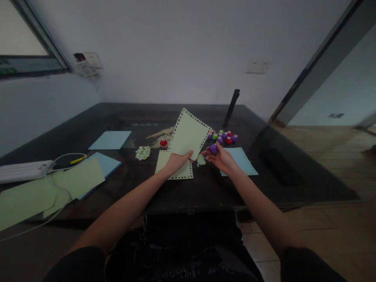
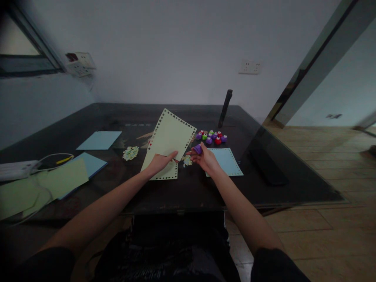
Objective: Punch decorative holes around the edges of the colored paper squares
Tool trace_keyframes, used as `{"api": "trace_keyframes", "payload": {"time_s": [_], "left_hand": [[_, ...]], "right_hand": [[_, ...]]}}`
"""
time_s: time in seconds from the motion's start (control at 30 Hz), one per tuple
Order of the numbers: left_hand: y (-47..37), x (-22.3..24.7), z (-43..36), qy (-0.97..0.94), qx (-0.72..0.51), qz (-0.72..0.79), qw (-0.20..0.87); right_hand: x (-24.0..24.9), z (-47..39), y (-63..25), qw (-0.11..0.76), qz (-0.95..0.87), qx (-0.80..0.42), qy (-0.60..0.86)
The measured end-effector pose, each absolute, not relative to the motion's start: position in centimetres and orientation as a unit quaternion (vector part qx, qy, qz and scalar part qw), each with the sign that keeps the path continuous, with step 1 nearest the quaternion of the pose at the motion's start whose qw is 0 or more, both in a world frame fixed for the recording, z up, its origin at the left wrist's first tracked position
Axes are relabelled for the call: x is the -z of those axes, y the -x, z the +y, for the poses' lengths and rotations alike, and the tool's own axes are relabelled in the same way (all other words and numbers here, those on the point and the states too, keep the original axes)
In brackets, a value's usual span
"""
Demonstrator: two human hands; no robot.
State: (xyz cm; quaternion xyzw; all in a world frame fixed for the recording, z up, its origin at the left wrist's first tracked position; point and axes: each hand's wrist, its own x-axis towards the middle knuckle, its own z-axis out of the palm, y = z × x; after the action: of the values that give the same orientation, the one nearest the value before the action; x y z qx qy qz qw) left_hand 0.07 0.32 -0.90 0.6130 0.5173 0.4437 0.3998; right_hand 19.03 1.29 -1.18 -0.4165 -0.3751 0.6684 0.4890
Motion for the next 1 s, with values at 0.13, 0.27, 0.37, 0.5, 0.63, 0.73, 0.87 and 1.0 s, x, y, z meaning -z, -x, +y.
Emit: {"api": "trace_keyframes", "payload": {"time_s": [0.13,0.27,0.37,0.5,0.63,0.73,0.87,1.0], "left_hand": [[-0.1,1.2,0.4,-0.564,-0.474,0.513,0.441],[-0.5,1.7,0.5,-0.488,-0.5,0.442,0.562],[-0.8,1.9,0.6,-0.432,-0.51,0.365,0.648],[-1.0,2.2,0.9,-0.415,-0.507,0.338,0.676],[-1.2,2.9,1.2,-0.443,-0.466,0.332,0.69],[-1.2,3.4,1.4,-0.46,-0.468,0.337,0.675],[-1.2,3.5,1.4,-0.459,-0.474,0.357,0.661],[-1.2,3.1,1.2,-0.446,-0.487,0.373,0.651]], "right_hand": [[1.3,0.9,-18.7,0.492,-0.449,-0.602,0.441],[1.2,0.7,-18.5,0.473,-0.474,-0.584,0.459],[1.4,0.8,-18.5,0.461,-0.503,-0.555,0.476],[1.9,1.1,-18.7,0.436,-0.56,-0.523,0.472],[2.1,1.2,-18.7,0.43,-0.592,-0.497,0.467],[2.1,1.2,-18.6,0.434,-0.594,-0.492,0.466],[2.0,1.2,-18.7,0.438,-0.591,-0.493,0.464],[1.8,1.2,-18.7,0.447,-0.599,-0.491,0.449]]}}
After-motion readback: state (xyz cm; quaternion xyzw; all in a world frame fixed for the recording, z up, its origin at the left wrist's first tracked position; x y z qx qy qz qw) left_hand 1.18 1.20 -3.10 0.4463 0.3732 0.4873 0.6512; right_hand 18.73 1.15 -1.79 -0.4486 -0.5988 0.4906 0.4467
